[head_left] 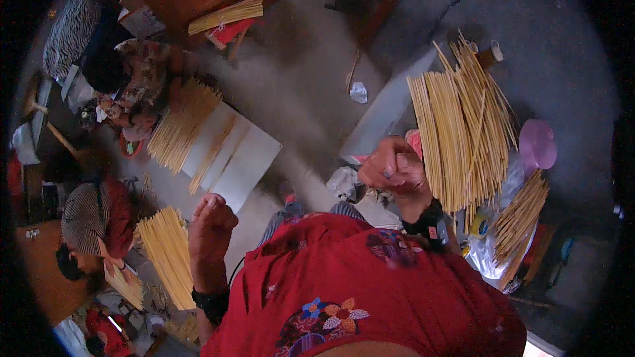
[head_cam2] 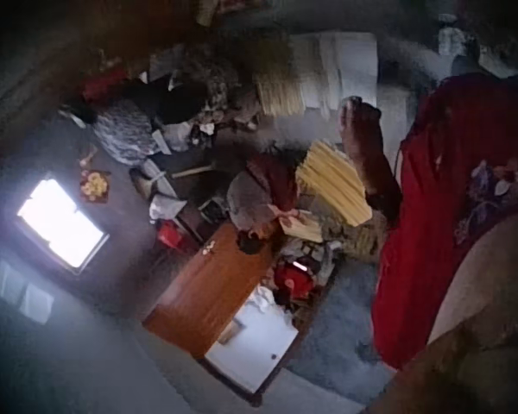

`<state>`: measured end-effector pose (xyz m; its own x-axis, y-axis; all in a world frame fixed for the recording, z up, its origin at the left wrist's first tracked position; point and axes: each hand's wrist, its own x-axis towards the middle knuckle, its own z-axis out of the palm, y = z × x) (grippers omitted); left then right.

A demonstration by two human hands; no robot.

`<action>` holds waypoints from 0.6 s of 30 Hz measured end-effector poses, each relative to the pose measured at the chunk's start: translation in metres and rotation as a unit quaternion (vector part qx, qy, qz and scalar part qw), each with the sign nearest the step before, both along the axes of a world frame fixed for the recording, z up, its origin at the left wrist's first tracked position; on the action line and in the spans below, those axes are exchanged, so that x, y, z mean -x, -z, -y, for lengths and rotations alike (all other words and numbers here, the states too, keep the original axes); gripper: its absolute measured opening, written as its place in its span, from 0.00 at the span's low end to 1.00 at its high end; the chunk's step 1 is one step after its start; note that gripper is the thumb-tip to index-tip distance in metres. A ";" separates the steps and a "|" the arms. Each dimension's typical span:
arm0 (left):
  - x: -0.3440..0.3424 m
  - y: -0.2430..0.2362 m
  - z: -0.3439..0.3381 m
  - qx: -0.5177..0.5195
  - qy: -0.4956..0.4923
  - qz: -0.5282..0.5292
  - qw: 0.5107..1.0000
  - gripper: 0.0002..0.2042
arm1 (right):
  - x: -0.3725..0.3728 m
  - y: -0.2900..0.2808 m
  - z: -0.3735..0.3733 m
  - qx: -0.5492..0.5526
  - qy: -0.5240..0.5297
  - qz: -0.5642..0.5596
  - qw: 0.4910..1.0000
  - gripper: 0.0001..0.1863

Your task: Weaving wooden or bamboo slats into a mat.

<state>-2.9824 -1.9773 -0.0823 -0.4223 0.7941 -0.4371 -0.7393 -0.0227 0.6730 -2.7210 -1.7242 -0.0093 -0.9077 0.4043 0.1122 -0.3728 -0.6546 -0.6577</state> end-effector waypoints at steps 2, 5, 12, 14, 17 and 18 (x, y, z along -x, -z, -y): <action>0.026 0.007 -0.012 0.013 0.000 -0.039 0.999 0.07 | 0.029 -0.005 -0.016 -0.002 -0.010 -0.012 1.000 0.14; 0.046 -0.008 -0.047 0.010 -0.009 -0.061 0.998 0.07 | 0.057 -0.005 -0.050 -0.002 -0.009 0.008 1.000 0.16; 0.084 -0.026 -0.157 0.006 -0.020 -0.054 0.998 0.07 | 0.093 0.017 -0.178 -0.018 0.019 -0.068 0.997 0.13; 0.096 -0.027 -0.200 0.005 -0.018 -0.059 0.998 0.07 | 0.096 0.030 -0.227 -0.039 0.074 -0.084 0.993 0.12; 0.113 -0.028 -0.274 -0.002 -0.007 -0.064 0.998 0.07 | 0.093 0.031 -0.298 -0.012 0.084 -0.112 0.990 0.12; 0.118 -0.029 -0.298 -0.010 0.000 -0.062 0.998 0.06 | 0.093 0.030 -0.320 0.005 0.117 -0.113 0.987 0.12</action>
